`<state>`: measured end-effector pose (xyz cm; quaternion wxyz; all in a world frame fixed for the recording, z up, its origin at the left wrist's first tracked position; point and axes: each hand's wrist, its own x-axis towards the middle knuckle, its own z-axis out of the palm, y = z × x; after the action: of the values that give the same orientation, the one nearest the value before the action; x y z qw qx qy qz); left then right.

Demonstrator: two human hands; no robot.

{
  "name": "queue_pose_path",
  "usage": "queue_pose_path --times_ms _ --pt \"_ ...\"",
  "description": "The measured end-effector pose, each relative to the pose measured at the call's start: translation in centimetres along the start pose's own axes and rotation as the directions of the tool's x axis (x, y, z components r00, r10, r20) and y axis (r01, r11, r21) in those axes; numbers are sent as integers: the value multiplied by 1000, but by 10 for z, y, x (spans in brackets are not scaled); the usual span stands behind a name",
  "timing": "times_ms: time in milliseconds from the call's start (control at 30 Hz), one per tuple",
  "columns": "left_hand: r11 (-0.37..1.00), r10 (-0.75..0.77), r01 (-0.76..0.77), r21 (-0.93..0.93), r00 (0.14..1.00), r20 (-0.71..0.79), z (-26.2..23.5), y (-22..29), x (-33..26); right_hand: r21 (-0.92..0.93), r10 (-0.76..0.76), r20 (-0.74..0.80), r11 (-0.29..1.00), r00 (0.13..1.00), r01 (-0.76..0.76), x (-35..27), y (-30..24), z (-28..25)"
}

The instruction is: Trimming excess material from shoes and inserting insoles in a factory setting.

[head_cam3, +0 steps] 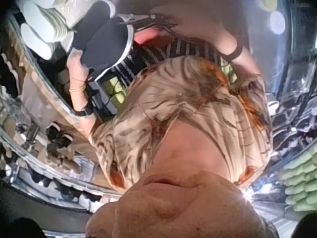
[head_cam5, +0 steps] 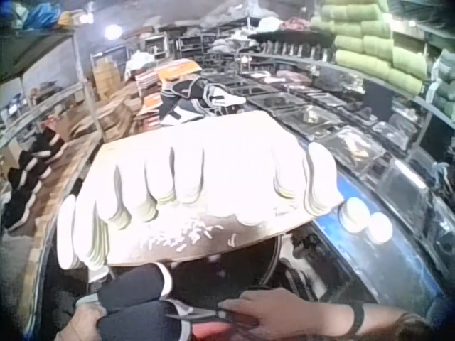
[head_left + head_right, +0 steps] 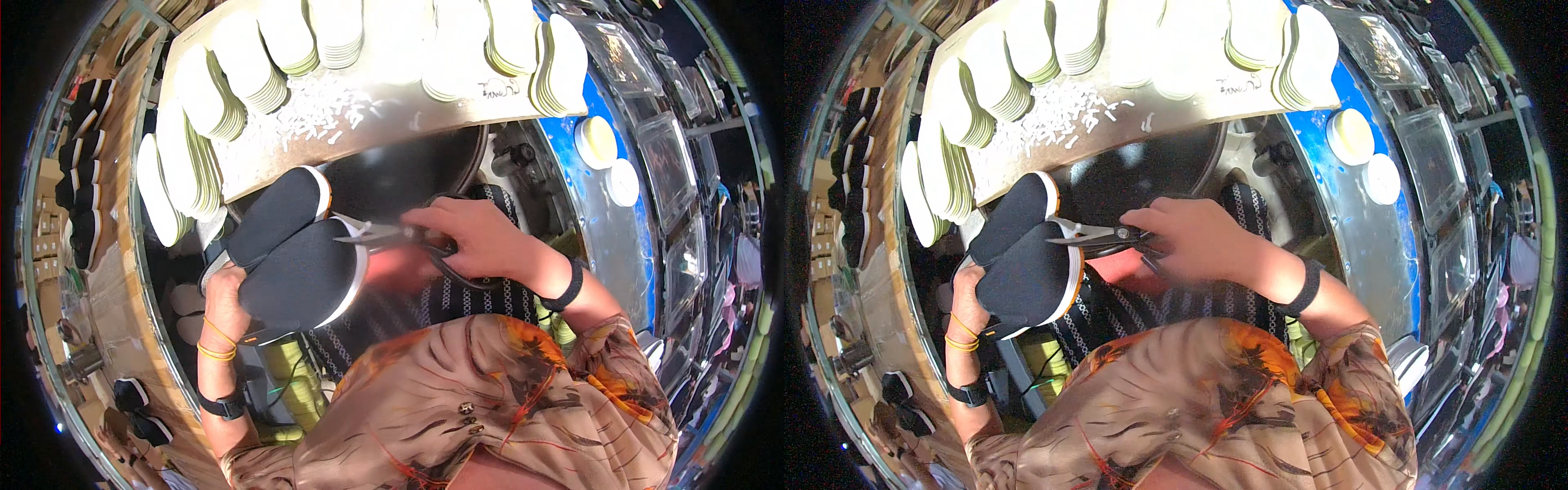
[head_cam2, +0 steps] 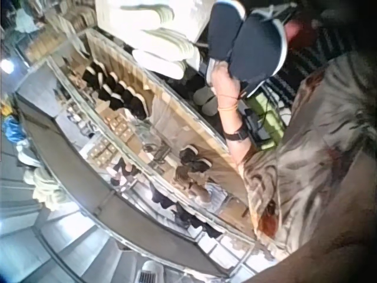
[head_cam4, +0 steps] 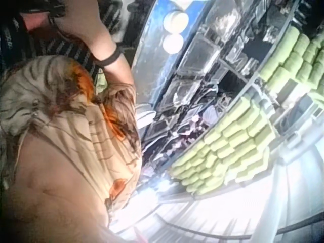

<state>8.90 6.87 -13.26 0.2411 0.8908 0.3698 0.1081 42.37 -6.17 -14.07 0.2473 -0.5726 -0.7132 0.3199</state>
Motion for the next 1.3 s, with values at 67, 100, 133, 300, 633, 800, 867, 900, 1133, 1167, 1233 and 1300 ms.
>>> queue_pose_path --times_ms 67,100,133,300,633,800,867,900,1133,1167,1233,1300 --pt "999 20 -20 44 1000 12 -1 -6 -1 -77 44 46 996 998 -40 -1 -2 2" --pt "992 42 -47 115 998 42 1 -18 -5 -80 79 5 994 997 -79 -4 0 7" --pt "980 61 -74 186 995 74 2 -25 -6 -80 114 -34 990 993 -116 -8 3 12" --pt "792 -302 220 -569 952 -52 12 -25 -9 148 203 -123 972 971 -184 -26 7 20" --pt "700 -278 275 -659 955 103 58 30 7 -169 89 -46 981 995 -96 -9 -42 20" --pt "633 -336 323 -703 933 127 51 27 4 -108 159 -483 965 861 -239 -42 -22 9" --pt "585 -347 326 -742 928 134 57 17 13 396 678 -547 726 491 -562 -81 6 2" --pt "564 -359 329 -758 924 134 58 17 15 298 600 -689 746 406 -595 -107 24 -2" --pt "439 -363 361 -823 909 205 52 7 18 137 602 -798 236 34 -962 -273 114 -1" --pt "424 -353 368 -828 909 223 51 5 25 113 622 -783 156 8 -981 -283 118 -4" --pt "398 -349 386 -832 903 252 33 -8 60 59 627 -779 89 10 -994 -292 121 -8" --pt "393 -311 383 -836 911 271 45 19 34 -4 657 -754 -14 -6 -1000 -319 131 -21"
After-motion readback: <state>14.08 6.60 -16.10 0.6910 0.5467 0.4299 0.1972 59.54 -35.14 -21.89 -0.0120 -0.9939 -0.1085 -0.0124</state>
